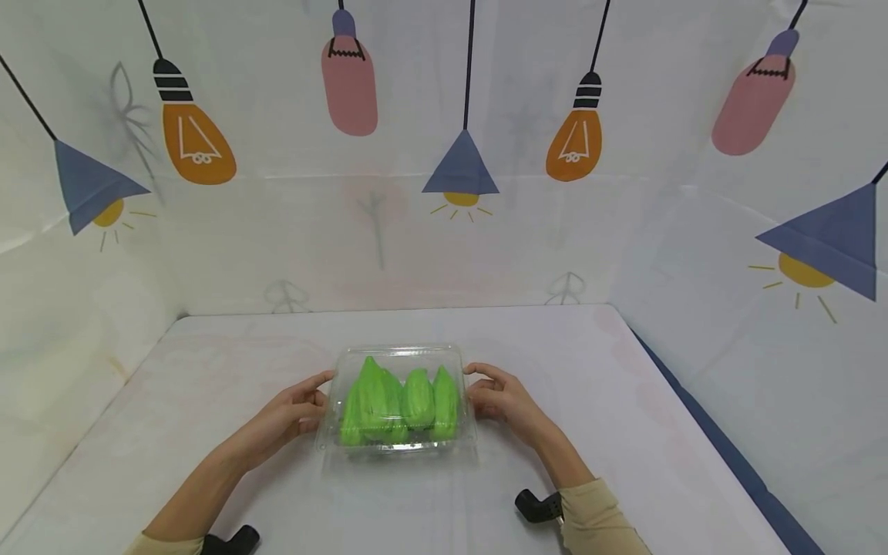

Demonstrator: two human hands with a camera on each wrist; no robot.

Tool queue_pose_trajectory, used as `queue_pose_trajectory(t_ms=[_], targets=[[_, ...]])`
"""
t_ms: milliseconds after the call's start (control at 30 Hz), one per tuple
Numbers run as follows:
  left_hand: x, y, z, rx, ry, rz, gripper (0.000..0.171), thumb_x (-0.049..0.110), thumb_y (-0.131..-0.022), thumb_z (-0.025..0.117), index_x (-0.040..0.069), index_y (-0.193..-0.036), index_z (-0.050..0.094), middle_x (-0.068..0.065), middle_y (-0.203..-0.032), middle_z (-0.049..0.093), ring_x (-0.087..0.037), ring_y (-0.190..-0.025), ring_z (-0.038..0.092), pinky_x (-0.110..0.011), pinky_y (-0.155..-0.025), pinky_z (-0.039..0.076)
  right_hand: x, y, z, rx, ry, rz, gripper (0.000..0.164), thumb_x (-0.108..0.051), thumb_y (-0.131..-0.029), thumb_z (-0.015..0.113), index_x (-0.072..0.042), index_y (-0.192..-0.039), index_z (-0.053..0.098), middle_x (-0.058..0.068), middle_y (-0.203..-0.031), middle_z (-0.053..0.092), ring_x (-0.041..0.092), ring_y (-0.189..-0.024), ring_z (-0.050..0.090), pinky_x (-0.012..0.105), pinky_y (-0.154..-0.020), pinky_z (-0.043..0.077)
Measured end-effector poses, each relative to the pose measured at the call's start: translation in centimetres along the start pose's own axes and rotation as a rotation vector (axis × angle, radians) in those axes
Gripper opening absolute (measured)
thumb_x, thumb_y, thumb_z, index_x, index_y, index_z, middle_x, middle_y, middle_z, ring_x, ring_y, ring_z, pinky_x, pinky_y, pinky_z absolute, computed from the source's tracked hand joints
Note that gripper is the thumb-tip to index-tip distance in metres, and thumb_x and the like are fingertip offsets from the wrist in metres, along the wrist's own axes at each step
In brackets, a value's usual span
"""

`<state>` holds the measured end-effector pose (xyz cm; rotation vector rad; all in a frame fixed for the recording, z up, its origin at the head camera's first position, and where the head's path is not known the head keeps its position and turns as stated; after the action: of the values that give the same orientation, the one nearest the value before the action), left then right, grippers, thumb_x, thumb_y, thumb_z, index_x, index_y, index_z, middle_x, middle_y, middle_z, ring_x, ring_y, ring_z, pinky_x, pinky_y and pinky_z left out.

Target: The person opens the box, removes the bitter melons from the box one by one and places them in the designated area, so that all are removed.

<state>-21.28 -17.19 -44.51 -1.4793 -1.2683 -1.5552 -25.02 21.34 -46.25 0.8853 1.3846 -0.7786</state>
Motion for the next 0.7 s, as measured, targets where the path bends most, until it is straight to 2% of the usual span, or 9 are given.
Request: queue_pose_trajectory(t_ms=[200,300,467,567,700], targets=[[0.1,0.4,0.0,-0.053,-0.027,-0.002,0.075,0.011,-0.094,0.058,0.012,-0.158,0.021,-0.003,-0.096,0.052,-0.016,-0.089,0.049,-0.031,-0.08,0.045,0.2,0.5,0.1,-0.058,-0.023,0.015,0.051,-0.011,-0.098,0.056,-0.007,-0.145,0.037,-0.006,-0.091,0.065,0.008,-0.081,0.063,0.032,-0.077,0.056],[0.2,0.7,0.0,-0.092,-0.046,-0.001,0.081,0.009,-0.091,0.058,0.015,-0.159,0.016,-0.003,-0.095,0.052,-0.016,-0.085,0.048,-0.031,-0.078,0.043,0.1,0.7,0.2,-0.077,-0.014,0.03,0.056,-0.01,-0.097,0.057,-0.008,-0.148,0.035,-0.005,-0.092,0.066,0.009,-0.085,0.065,0.033,-0.079,0.057],[0.4,1.2,0.1,-0.161,-0.089,-0.01,0.092,0.011,-0.088,0.059,0.021,-0.161,0.005,-0.007,-0.101,0.049,-0.018,-0.091,0.048,-0.035,-0.085,0.039,-0.2,1.2,0.1,-0.129,0.014,0.037,0.063,-0.01,-0.097,0.058,-0.012,-0.153,0.029,-0.002,-0.089,0.066,0.011,-0.082,0.063,0.031,-0.075,0.054],[0.3,1.3,0.2,-0.181,-0.099,-0.018,0.094,0.012,-0.088,0.06,0.024,-0.161,0.003,-0.006,-0.103,0.048,-0.019,-0.094,0.047,-0.036,-0.089,0.037,-0.3,1.4,0.1,-0.179,0.009,0.026,0.066,-0.009,-0.098,0.056,-0.013,-0.155,0.023,-0.003,-0.086,0.064,0.01,-0.077,0.06,0.029,-0.072,0.052],[0.2,1.4,0.3,-0.188,-0.109,-0.046,0.098,0.014,-0.086,0.063,0.028,-0.16,0.001,-0.004,-0.1,0.048,-0.019,-0.097,0.047,-0.04,-0.094,0.033,-0.4,1.6,0.3,-0.248,-0.028,0.015,0.071,-0.006,-0.098,0.054,-0.013,-0.157,0.015,-0.003,-0.091,0.067,0.008,-0.077,0.062,0.029,-0.071,0.053]])
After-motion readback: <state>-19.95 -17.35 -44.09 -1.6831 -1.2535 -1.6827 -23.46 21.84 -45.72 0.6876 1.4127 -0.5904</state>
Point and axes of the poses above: each hand's wrist, its own y-axis away from the middle knuckle, its own z-axis out of the palm, x = y × z, the point moved 2 cm from there along -y, towards the middle knuckle
